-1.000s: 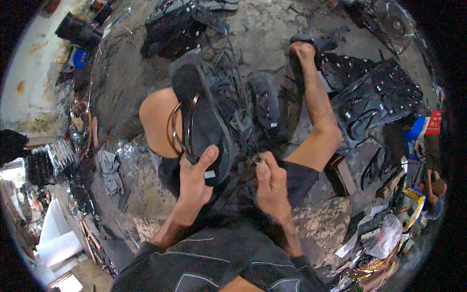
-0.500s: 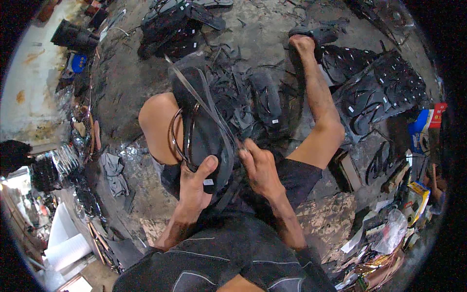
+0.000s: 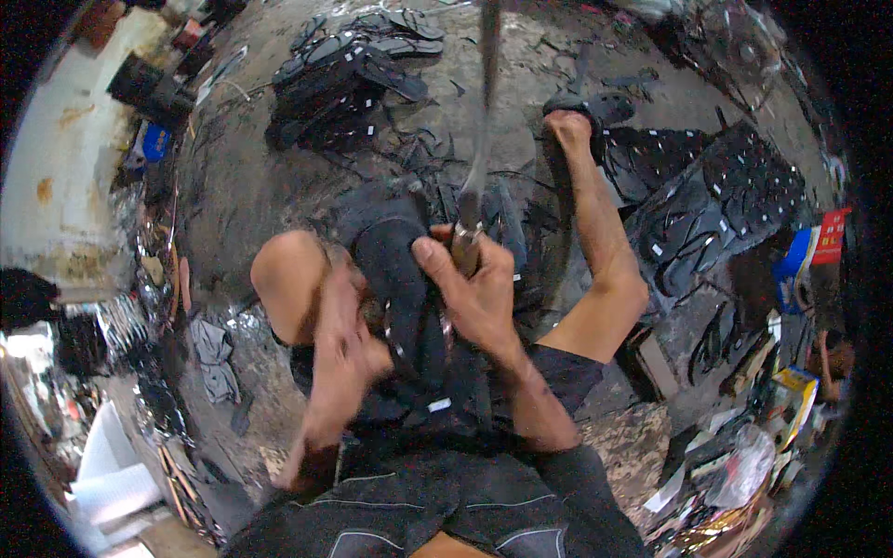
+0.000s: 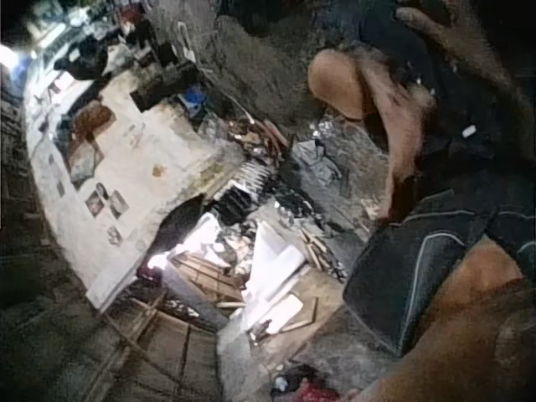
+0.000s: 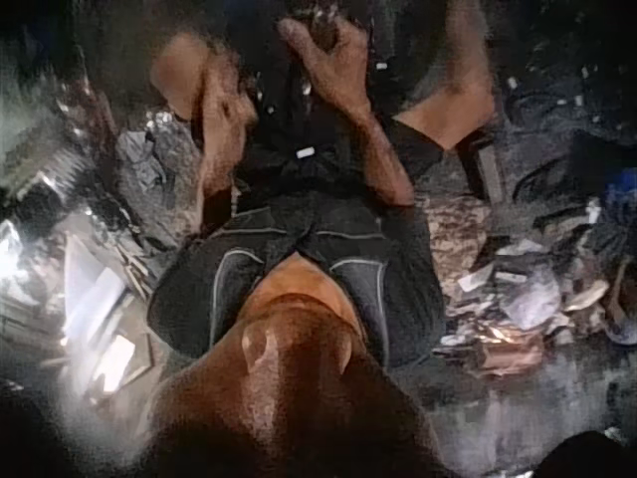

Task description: The person sits on the floor and uses a knife to trim excess material from the straps of black flip-flops. They handle the sandals one at a time, cutting the straps and placing the finished items aside.

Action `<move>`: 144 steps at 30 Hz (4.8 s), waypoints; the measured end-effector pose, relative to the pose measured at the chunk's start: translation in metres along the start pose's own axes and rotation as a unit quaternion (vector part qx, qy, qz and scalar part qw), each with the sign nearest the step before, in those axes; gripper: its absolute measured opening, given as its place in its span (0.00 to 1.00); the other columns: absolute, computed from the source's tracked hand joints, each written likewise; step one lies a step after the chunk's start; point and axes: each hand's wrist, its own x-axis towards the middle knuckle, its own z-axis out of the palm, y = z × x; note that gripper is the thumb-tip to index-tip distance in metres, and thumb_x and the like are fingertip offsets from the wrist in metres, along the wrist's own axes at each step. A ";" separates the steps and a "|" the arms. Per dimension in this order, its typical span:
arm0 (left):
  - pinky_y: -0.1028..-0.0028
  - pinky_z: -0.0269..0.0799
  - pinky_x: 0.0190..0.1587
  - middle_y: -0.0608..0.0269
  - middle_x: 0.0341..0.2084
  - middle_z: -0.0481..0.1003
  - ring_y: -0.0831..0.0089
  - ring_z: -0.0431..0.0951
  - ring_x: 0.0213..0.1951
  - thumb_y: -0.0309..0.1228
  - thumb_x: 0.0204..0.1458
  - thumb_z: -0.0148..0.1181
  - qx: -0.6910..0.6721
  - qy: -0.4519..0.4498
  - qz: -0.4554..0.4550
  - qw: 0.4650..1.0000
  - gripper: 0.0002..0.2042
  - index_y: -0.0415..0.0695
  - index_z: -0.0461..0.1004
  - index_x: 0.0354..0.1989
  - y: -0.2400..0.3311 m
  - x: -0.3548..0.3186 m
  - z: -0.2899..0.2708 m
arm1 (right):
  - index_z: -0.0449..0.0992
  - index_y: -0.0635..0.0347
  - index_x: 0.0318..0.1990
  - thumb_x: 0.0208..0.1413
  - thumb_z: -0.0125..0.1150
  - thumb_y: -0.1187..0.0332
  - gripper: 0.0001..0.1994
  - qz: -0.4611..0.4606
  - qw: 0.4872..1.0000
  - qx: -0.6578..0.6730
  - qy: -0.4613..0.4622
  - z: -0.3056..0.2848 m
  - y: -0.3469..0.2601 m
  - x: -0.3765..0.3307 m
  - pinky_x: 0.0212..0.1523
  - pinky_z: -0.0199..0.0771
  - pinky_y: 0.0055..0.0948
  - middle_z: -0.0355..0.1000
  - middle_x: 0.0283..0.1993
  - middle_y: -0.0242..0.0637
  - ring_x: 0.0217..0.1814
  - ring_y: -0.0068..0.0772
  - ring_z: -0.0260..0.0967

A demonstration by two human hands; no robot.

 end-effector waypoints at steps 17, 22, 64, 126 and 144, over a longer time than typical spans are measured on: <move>0.75 0.66 0.60 0.68 0.50 0.77 0.78 0.74 0.54 0.41 0.66 0.57 -0.158 -0.006 -0.188 0.969 0.22 0.40 0.70 0.62 0.028 -0.007 -0.017 | 0.76 0.55 0.46 0.62 0.61 0.65 0.08 0.028 0.943 -0.317 -0.095 -0.074 0.036 -0.214 0.26 0.71 0.43 0.72 0.26 0.49 0.26 0.53 0.74; 0.76 0.69 0.52 0.68 0.55 0.75 0.76 0.73 0.54 0.44 0.64 0.59 -0.097 -0.031 -0.170 0.980 0.26 0.44 0.68 0.66 0.031 -0.003 -0.019 | 0.70 0.60 0.40 0.65 0.58 0.61 0.11 -0.028 0.930 -0.343 -0.128 -0.062 0.015 -0.108 0.27 0.66 0.46 0.68 0.24 0.52 0.26 0.62 0.69; 0.62 0.82 0.52 0.58 0.46 0.80 0.65 0.83 0.45 0.25 0.55 0.68 -0.379 0.083 -0.192 0.902 0.17 0.37 0.75 0.53 -0.017 0.007 0.021 | 0.71 0.57 0.40 0.66 0.55 0.50 0.17 -0.005 0.924 -0.374 -0.073 -0.087 -0.012 -0.112 0.31 0.70 0.55 0.74 0.26 0.52 0.30 0.62 0.74; 0.61 0.81 0.50 0.51 0.42 0.82 0.61 0.83 0.43 0.29 0.51 0.69 -0.241 -0.166 -0.244 0.925 0.19 0.34 0.76 0.50 -0.134 0.126 0.107 | 0.72 0.53 0.66 0.61 0.61 0.69 0.24 0.066 0.638 -0.547 0.538 -0.273 0.246 -0.299 0.55 0.68 0.51 0.69 0.55 0.52 0.53 0.57 0.68; 0.73 0.79 0.39 0.70 0.34 0.76 0.76 0.80 0.36 0.38 0.54 0.69 -0.236 -0.017 -0.213 0.948 0.17 0.42 0.74 0.45 -0.019 0.005 0.020 | 0.71 0.60 0.44 0.67 0.57 0.60 0.12 0.041 0.979 -0.197 -0.034 -0.058 0.042 -0.176 0.28 0.71 0.46 0.73 0.27 0.51 0.28 0.60 0.74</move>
